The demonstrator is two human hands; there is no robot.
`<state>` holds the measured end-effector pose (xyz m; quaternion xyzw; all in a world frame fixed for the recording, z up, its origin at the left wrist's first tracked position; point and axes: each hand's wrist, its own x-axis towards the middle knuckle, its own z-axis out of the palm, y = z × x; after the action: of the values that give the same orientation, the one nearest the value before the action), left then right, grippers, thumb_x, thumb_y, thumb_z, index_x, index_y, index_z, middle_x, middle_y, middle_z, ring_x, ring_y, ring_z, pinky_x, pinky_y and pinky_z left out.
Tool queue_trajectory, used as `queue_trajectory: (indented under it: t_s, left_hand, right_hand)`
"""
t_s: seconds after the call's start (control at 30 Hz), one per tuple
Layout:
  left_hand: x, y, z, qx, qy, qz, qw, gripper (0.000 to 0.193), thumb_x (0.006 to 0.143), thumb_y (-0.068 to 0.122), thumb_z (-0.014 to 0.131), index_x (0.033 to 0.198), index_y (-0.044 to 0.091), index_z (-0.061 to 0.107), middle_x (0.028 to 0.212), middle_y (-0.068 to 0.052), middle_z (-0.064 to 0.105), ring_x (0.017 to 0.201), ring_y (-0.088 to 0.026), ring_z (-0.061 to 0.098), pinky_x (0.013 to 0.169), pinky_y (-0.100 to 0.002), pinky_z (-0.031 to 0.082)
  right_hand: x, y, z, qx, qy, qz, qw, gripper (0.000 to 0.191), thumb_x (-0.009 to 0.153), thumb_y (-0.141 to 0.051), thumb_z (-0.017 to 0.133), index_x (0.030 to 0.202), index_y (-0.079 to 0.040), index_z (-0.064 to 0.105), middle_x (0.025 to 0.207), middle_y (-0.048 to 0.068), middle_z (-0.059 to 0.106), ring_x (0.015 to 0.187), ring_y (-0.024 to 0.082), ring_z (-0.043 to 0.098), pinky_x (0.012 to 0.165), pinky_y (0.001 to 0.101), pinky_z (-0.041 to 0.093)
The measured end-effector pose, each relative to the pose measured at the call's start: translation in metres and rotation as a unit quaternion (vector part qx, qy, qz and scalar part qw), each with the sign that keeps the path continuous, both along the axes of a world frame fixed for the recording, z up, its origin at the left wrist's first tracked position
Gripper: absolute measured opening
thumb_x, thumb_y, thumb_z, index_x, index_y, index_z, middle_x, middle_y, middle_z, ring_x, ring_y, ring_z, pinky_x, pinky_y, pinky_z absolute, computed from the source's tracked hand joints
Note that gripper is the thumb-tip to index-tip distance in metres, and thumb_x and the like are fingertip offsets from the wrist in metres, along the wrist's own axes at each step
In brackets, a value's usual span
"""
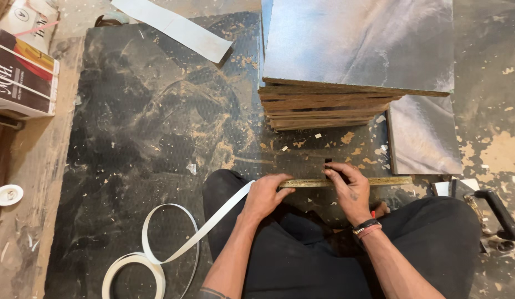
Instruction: The person sits on the workshop floor and applies white edge banding tape to the edges of board pieces. They feed the tape from a roll, align it along a board edge, and press it down using a hand-held edge banding tool, working on pieces one at a time.
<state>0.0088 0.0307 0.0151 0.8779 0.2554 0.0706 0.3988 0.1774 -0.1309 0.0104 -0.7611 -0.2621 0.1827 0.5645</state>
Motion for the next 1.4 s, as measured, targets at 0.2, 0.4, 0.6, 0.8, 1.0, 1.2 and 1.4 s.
queue_trajectory:
  t_s: [0.2, 0.4, 0.6, 0.8, 1.0, 1.2, 1.4]
  left_hand:
    - [-0.001, -0.001, 0.007, 0.055, -0.014, -0.027, 0.998, 0.028, 0.088, 0.032, 0.075, 0.108, 0.013, 0.075, 0.100, -0.008, 0.077, 0.092, -0.031, 0.072, 0.076, -0.044, 0.055]
    - [0.001, -0.004, 0.004, 0.073, -0.026, -0.034, 0.996, 0.033, 0.087, 0.031, 0.074, 0.112, 0.009, 0.074, 0.100, -0.012, 0.076, 0.095, -0.034, 0.070, 0.081, -0.045, 0.053]
    - [0.000, -0.005, -0.006, 0.093, -0.069, -0.041, 0.992, 0.036, 0.090, 0.034, 0.073, 0.112, 0.006, 0.074, 0.104, -0.012, 0.076, 0.098, -0.033, 0.069, 0.086, -0.044, 0.053]
    - [0.002, -0.006, -0.013, 0.131, -0.070, -0.048, 0.988, 0.032, 0.091, 0.034, 0.073, 0.109, 0.008, 0.075, 0.100, -0.008, 0.077, 0.095, -0.028, 0.071, 0.089, -0.044, 0.053]
    - [0.013, -0.026, -0.015, 0.118, -0.028, -0.040, 0.992, 0.030, 0.093, 0.031, 0.072, 0.113, 0.009, 0.072, 0.102, -0.008, 0.075, 0.094, -0.028, 0.071, 0.084, -0.043, 0.053]
    - [0.019, -0.036, -0.005, 0.039, -0.114, -0.023, 0.993, 0.037, 0.093, 0.017, 0.066, 0.129, 0.007, 0.064, 0.116, -0.014, 0.071, 0.107, -0.036, 0.067, 0.091, -0.046, 0.052]
    - [0.019, -0.026, 0.017, -0.076, -0.081, -0.017, 0.994, 0.027, 0.094, 0.023, 0.061, 0.115, 0.009, 0.073, 0.114, -0.011, 0.075, 0.108, -0.033, 0.069, 0.093, -0.044, 0.053]
  right_hand:
    - [0.003, -0.003, -0.012, 0.064, 0.056, 0.006, 0.996, 0.018, 0.096, -0.009, 0.072, 0.111, 0.001, 0.075, 0.102, 0.003, 0.075, 0.094, 0.008, 0.066, 0.084, 0.0225, 0.052]
    - [0.009, -0.004, -0.011, 0.054, 0.068, 0.006, 0.996, 0.020, 0.095, -0.011, 0.074, 0.111, -0.001, 0.076, 0.100, 0.001, 0.076, 0.091, 0.007, 0.065, 0.082, 0.0224, 0.052]
    - [0.009, -0.006, -0.011, 0.045, 0.069, 0.010, 0.997, 0.020, 0.096, -0.013, 0.073, 0.111, -0.001, 0.076, 0.100, 0.002, 0.076, 0.092, 0.007, 0.066, 0.083, 0.0228, 0.052]
    - [0.009, -0.002, -0.008, 0.030, 0.046, 0.008, 0.998, 0.020, 0.095, -0.012, 0.074, 0.110, 0.000, 0.076, 0.099, 0.003, 0.076, 0.091, 0.007, 0.066, 0.081, 0.0234, 0.052]
    - [-0.007, -0.011, 0.009, 0.084, 0.124, 0.030, 0.988, 0.018, 0.100, -0.013, 0.067, 0.107, 0.002, 0.074, 0.091, 0.000, 0.073, 0.081, 0.006, 0.064, 0.074, 0.0222, 0.051]
    - [-0.033, -0.030, 0.007, -0.074, 0.205, 0.049, 0.975, 0.022, 0.096, -0.017, 0.065, 0.097, 0.003, 0.075, 0.081, 0.002, 0.073, 0.072, 0.007, 0.061, 0.064, 0.0239, 0.049]
    - [-0.040, -0.016, -0.007, -0.103, 0.171, 0.029, 0.979, 0.025, 0.095, -0.019, 0.067, 0.103, 0.002, 0.077, 0.086, 0.004, 0.078, 0.078, 0.008, 0.066, 0.071, 0.0235, 0.051]
